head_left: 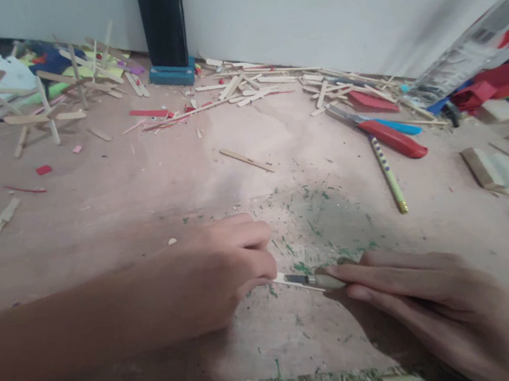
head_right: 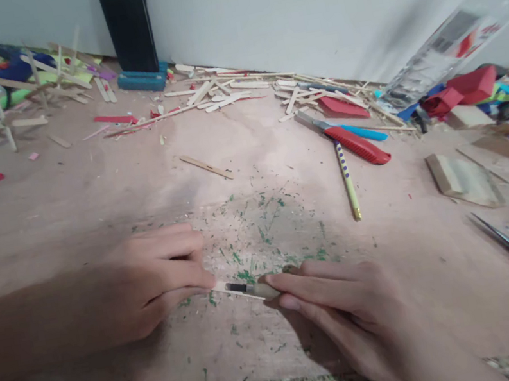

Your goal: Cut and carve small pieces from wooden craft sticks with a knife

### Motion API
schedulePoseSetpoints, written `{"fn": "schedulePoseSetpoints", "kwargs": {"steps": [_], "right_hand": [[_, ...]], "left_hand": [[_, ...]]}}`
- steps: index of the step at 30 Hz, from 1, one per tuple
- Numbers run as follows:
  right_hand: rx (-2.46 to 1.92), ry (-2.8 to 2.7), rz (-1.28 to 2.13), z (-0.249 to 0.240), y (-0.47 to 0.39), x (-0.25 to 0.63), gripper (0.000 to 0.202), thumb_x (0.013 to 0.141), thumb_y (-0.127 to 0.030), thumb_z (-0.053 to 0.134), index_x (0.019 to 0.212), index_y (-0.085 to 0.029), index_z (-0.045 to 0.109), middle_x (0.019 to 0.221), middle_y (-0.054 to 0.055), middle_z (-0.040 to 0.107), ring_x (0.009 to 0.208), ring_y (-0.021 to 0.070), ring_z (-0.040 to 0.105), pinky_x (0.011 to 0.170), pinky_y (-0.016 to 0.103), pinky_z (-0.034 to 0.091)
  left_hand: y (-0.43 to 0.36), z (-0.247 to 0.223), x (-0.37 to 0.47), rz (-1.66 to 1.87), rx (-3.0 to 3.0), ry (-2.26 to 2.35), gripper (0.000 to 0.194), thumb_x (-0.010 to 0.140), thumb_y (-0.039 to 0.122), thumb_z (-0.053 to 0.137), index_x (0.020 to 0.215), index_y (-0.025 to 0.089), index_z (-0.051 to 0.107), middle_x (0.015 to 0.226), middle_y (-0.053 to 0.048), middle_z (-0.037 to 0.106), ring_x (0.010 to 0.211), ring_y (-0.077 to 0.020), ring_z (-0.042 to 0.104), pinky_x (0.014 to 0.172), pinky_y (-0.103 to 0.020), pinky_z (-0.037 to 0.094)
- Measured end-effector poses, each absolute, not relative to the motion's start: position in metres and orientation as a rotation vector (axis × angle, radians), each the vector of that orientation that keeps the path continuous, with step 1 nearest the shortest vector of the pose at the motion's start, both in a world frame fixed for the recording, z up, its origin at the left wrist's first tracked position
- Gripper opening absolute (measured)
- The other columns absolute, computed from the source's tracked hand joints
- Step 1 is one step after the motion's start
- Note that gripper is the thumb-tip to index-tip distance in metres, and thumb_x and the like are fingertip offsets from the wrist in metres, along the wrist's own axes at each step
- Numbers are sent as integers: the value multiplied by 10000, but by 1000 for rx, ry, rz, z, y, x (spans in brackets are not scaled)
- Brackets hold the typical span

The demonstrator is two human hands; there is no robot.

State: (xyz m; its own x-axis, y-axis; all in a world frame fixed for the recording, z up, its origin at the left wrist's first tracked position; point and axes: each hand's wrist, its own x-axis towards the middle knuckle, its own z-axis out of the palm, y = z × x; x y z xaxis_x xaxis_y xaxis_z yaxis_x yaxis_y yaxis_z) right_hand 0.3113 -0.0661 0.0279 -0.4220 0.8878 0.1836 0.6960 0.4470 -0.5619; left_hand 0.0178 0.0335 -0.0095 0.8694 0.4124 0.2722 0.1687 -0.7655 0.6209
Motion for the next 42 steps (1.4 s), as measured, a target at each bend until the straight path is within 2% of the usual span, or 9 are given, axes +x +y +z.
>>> {"fn": "schedulePoseSetpoints", "kwargs": {"steps": [7,12,16,21,28,32,36,42], "right_hand": [[-1323,-2247,567,27,-65,310,270,1175,-307,602,1254,-335,860,1094,-7,914,863,191,884,617,218,695],[-1340,-2259,600,20,-69,313,309,1191,-276,568,1344,-371,820,1099,-4,907,878,193,874,538,229,627],[-1337,-2274,613,19,-73,317,314,1189,-270,591,1412,-374,786,1152,7,900,938,206,875,562,243,626],[-1321,-2287,595,21,-71,314,311,1188,-236,581,1381,-346,799,1158,9,900,926,194,874,560,240,618],[-1329,-2280,612,20,-71,311,309,1177,-247,600,1368,-343,823,1132,15,900,896,197,871,552,234,619],[-1333,-2280,641,21,-71,312,270,1180,-271,603,1316,-321,830,1061,17,892,818,182,849,618,242,656],[-1319,-2305,637,20,-72,315,286,1181,-250,607,1373,-318,809,1150,24,895,893,180,864,592,215,625],[-1318,-2312,625,18,-73,316,313,1182,-245,605,1411,-341,795,1172,21,894,924,195,871,577,234,612]], "left_hand": [[33,-7,18,539,2430,422,331,1063,-4,563,839,175,729,854,-8,567,818,-171,528,725,-325,378],[34,-13,17,545,2432,404,332,1076,17,532,872,181,735,855,-8,550,808,-172,514,717,-326,366],[34,-18,17,601,2409,373,329,1067,25,537,833,179,710,842,-10,540,794,-176,488,720,-326,369],[33,-19,18,667,2409,373,336,1054,8,546,812,174,709,810,-1,519,775,-165,476,703,-323,353],[34,-14,17,589,2435,390,326,1073,26,548,834,173,714,833,-2,528,795,-165,508,699,-326,360],[33,-13,17,596,2444,403,337,1074,32,531,834,178,719,811,0,509,764,-167,489,687,-329,352],[34,-15,18,565,2455,412,337,1081,46,529,847,184,728,822,-5,524,775,-171,492,691,-327,353],[34,-16,17,590,2475,417,338,1101,79,525,866,188,741,818,-3,531,772,-168,510,682,-329,355]]}}
